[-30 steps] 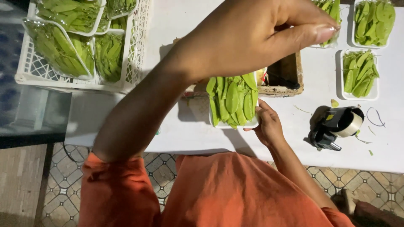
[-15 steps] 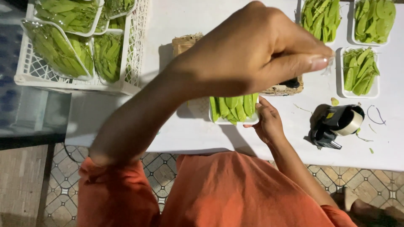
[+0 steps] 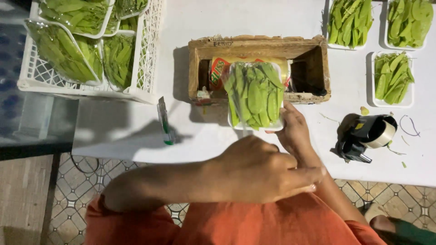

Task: Wrapping trays of green beans with plastic film and securing them with tape at a packing station.

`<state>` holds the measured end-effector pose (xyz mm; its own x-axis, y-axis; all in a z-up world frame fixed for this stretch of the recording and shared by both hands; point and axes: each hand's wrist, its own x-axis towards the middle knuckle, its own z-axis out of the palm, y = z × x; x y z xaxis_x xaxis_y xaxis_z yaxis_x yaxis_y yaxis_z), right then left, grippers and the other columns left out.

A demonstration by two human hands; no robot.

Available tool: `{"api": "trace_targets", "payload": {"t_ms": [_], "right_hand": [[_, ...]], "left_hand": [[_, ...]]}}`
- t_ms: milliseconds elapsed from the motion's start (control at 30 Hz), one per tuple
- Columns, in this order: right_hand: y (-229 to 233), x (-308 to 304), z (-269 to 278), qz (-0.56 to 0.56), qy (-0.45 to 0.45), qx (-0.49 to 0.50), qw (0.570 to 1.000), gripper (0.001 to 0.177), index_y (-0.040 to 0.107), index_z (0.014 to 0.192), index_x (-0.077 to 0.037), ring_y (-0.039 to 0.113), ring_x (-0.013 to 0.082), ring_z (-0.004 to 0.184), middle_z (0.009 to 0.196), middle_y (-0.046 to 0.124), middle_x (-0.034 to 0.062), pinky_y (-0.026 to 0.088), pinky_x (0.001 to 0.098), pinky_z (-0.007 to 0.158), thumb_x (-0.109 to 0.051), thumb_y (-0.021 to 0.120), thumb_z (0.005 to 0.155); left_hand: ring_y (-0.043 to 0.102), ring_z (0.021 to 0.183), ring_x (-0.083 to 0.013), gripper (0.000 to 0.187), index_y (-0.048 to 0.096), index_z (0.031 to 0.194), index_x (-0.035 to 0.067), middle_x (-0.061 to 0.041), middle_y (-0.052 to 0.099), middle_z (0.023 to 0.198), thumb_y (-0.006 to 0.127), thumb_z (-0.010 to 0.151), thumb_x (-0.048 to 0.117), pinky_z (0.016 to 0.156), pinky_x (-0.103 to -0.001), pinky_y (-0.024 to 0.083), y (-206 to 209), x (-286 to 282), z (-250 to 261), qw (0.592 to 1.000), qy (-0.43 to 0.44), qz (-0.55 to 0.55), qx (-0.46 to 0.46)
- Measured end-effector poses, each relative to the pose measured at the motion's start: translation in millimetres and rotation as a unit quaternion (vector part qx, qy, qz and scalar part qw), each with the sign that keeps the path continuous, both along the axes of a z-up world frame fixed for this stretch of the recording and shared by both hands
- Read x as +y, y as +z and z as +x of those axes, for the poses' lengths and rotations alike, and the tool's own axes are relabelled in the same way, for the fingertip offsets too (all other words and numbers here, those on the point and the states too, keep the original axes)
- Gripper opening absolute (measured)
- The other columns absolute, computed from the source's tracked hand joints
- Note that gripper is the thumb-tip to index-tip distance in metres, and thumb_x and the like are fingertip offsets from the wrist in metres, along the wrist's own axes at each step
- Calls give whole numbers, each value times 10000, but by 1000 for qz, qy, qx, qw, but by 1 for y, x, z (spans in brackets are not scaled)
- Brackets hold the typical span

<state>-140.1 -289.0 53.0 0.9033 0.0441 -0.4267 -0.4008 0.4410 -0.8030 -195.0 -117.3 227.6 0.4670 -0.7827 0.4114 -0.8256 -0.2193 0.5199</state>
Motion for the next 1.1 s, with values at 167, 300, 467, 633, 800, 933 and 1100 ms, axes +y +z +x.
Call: {"api": "trace_targets", "payload": {"t_ms": [167, 300, 467, 633, 800, 933, 1100], "right_hand": [[-5, -7, 8, 7, 20, -11, 1000, 565, 565, 1462, -49, 683, 268, 804, 1044, 703, 139, 623, 425, 552, -52, 451, 908], [-10, -11, 9, 7, 45, -29, 999, 574, 477, 1508, -22, 680, 385, 1088, 1304, 629, 234, 648, 474, 708, -80, 406, 941], [-14, -10, 8, -6, -5, -38, 999, 424, 562, 1356, 66, 763, 308, 716, 974, 706, 240, 702, 464, 592, -75, 472, 966], [-51, -32, 15, -85, 28, -42, 995, 445, 573, 1382, 29, 726, 210, 685, 945, 695, 185, 701, 361, 559, -122, 496, 970], [-39, -40, 21, -120, 101, -22, 987, 417, 606, 1379, -53, 554, 127, 572, 782, 605, 94, 602, 296, 419, -155, 516, 985], [-17, -38, 23, -98, 116, -7, 988, 448, 588, 1404, -59, 452, 101, 512, 620, 436, 17, 672, 400, 479, -137, 515, 969], [-40, -40, 34, -24, 127, -31, 991, 365, 567, 1349, -37, 707, 251, 977, 1129, 663, 177, 649, 495, 796, -121, 455, 1012]], "left_hand": [[644, 519, -263, 179, 648, 1138, 129, -13, 743, 823, 668, 1014, 257, 372, -458, 475, -39, -2, -34, 998, 67, 17, -10], [620, 455, -320, 163, 645, 1139, 216, -54, 612, 574, 581, 1031, 320, 359, -509, 442, -91, -4, -50, 992, 57, 106, 32], [757, 778, -389, 318, 634, 1248, 329, -94, 761, 872, 401, 1059, 434, 701, -522, 595, -183, -3, -44, 967, 39, 204, 147], [759, 758, -389, 285, 688, 1105, 267, -113, 755, 787, 459, 1028, 418, 663, -511, 578, -207, -6, 1, 958, 106, 251, 89], [735, 758, -378, 293, 691, 1093, 214, -126, 712, 817, 450, 1032, 368, 609, -495, 579, -223, -16, 43, 965, 158, 206, 42], [712, 751, -355, 273, 688, 1109, 211, -111, 688, 820, 459, 1028, 336, 605, -472, 566, -236, -22, 61, 965, 177, 191, -12], [667, 735, -308, 247, 683, 1140, 204, -80, 641, 826, 479, 1018, 273, 596, -426, 541, -253, -22, 68, 955, 221, 161, -118]]}}
